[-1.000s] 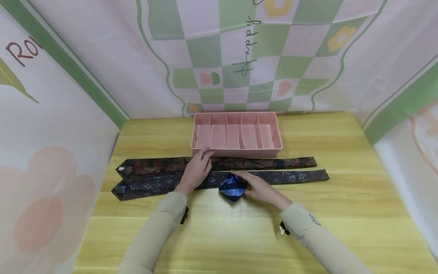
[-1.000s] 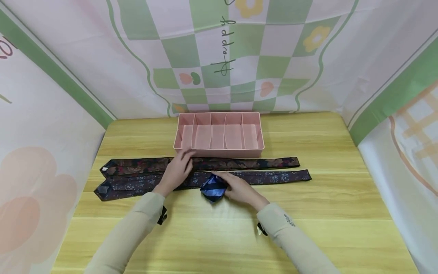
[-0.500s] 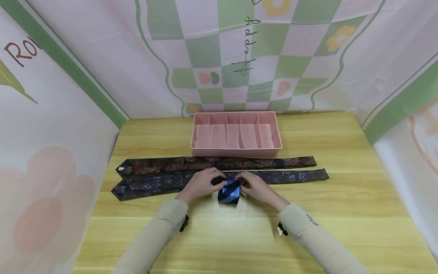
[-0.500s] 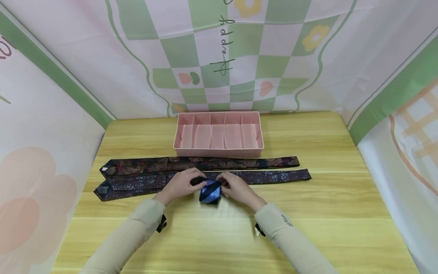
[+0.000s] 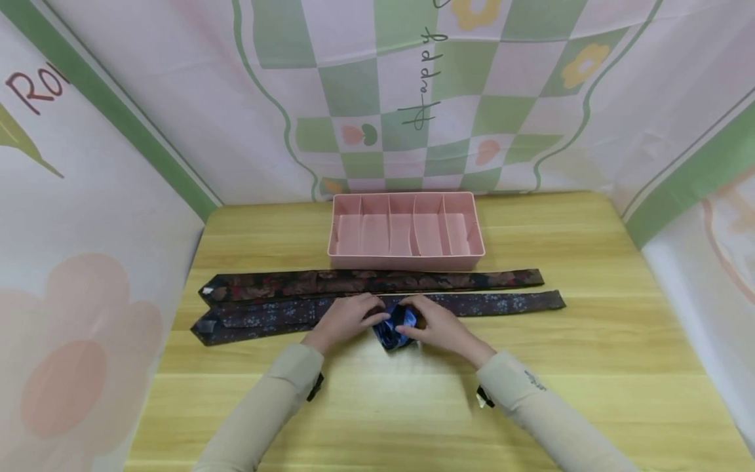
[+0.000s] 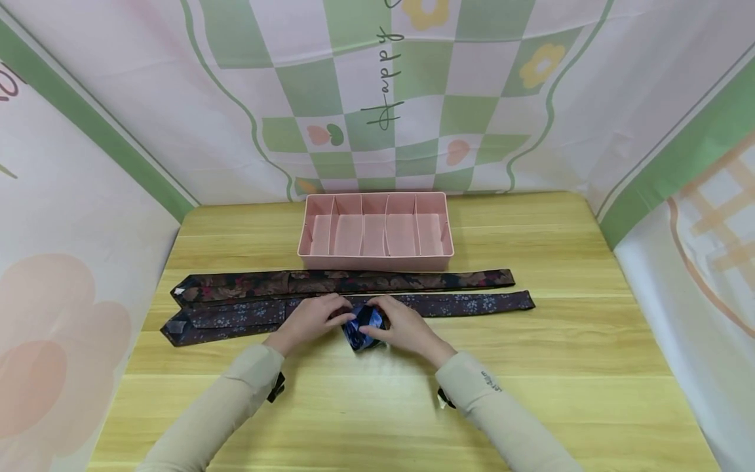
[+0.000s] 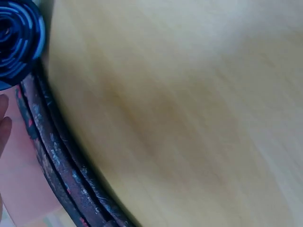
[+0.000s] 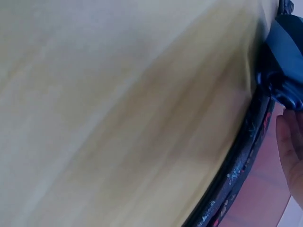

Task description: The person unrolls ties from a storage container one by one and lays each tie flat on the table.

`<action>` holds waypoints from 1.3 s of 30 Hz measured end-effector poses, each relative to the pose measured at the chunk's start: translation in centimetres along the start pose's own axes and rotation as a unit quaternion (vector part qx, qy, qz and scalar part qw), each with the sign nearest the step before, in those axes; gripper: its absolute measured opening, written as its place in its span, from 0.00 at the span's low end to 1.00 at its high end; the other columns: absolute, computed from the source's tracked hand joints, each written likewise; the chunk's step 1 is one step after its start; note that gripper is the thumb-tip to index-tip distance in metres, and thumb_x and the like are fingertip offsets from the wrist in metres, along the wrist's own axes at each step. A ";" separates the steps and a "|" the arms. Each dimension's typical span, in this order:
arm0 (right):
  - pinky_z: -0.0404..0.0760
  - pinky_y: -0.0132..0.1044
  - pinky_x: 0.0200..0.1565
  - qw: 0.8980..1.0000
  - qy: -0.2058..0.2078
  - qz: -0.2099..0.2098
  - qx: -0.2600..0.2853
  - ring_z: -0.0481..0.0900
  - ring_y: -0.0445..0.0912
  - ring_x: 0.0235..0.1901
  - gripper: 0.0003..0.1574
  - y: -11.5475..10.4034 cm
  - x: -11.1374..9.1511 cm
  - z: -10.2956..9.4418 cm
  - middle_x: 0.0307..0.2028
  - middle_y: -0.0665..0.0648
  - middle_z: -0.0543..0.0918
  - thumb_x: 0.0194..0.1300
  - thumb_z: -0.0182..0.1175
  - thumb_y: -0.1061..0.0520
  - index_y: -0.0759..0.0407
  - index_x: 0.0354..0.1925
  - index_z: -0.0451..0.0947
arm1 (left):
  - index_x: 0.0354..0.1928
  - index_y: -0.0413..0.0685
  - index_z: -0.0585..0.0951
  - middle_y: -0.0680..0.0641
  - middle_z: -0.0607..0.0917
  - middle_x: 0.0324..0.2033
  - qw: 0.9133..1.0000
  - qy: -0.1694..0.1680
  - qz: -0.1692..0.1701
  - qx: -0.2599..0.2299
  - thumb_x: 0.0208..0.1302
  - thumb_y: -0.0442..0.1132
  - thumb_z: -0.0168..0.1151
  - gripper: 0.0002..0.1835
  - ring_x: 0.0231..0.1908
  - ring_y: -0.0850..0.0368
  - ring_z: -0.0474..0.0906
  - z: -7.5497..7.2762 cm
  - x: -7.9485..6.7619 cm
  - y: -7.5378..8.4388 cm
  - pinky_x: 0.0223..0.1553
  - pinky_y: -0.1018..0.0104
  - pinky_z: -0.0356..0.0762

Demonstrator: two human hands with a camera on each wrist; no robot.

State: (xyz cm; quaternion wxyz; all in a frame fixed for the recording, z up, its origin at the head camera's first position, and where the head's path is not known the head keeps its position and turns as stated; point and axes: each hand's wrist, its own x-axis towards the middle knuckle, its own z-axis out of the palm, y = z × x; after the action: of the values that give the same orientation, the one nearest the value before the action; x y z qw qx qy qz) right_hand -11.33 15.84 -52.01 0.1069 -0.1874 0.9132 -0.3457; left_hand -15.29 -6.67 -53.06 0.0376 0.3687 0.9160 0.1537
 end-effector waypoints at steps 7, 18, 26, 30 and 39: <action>0.81 0.50 0.50 1.000 -0.017 -0.008 -0.007 0.75 0.52 0.52 0.46 0.0 -0.1 0.7 0.56 0.59 0.74 0.52 0.67 0.35 0.54 0.62 0.67 | 0.48 0.54 0.81 0.55 0.83 0.39 0.989 0.085 0.095 0.074 0.65 0.57 0.53 0.19 0.34 0.66 0.81 0.5 -0.6 -0.2 0.36 0.75 0.81; 0.78 0.50 0.54 0.999 -0.015 -0.042 -0.002 0.74 0.53 0.54 0.43 0.0 0.2 0.8 0.56 0.61 0.73 0.55 0.67 0.45 0.58 0.64 0.65 | 0.46 0.51 0.82 0.52 0.84 0.43 0.948 0.154 0.239 0.145 0.61 0.46 0.62 0.13 0.43 0.61 0.81 0.0 -0.2 0.5 0.47 0.72 0.81; 0.76 0.51 0.57 0.999 -0.032 -0.039 0.017 0.73 0.54 0.56 0.41 0.0 0.2 0.6 0.58 0.62 0.73 0.56 0.64 0.54 0.63 0.65 0.62 | 0.45 0.50 0.80 0.52 0.83 0.41 0.962 0.095 0.225 0.119 0.65 0.38 0.56 0.09 0.41 0.62 0.80 -0.5 0.1 1.9 0.44 0.74 0.81; 0.75 0.51 0.57 0.999 -0.026 -0.037 0.011 0.72 0.53 0.56 0.40 0.2 0.2 0.7 0.58 0.61 0.73 0.54 0.64 0.55 0.62 0.64 0.64 | 0.43 0.50 0.79 0.53 0.83 0.39 0.962 0.108 0.219 0.124 0.67 0.38 0.55 0.06 0.40 0.63 0.80 -0.6 0.0 2.1 0.42 0.75 0.81; 0.76 0.51 0.57 0.998 -0.022 -0.060 0.004 0.72 0.54 0.57 0.36 0.5 0.0 0.5 0.59 0.60 0.74 0.58 0.63 0.54 0.57 0.64 0.66 | 0.48 0.52 0.80 0.53 0.82 0.47 0.948 0.123 0.242 0.167 0.63 0.34 0.60 0.12 0.46 0.61 0.79 0.0 -0.9 1.3 0.48 0.73 0.80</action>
State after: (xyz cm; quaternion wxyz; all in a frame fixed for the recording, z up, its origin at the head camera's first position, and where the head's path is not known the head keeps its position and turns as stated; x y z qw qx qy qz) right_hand -11.26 15.91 -52.75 0.1067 -0.2492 0.8962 -0.3511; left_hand -13.78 -6.43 -52.70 -0.1762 0.5588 0.8090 0.0477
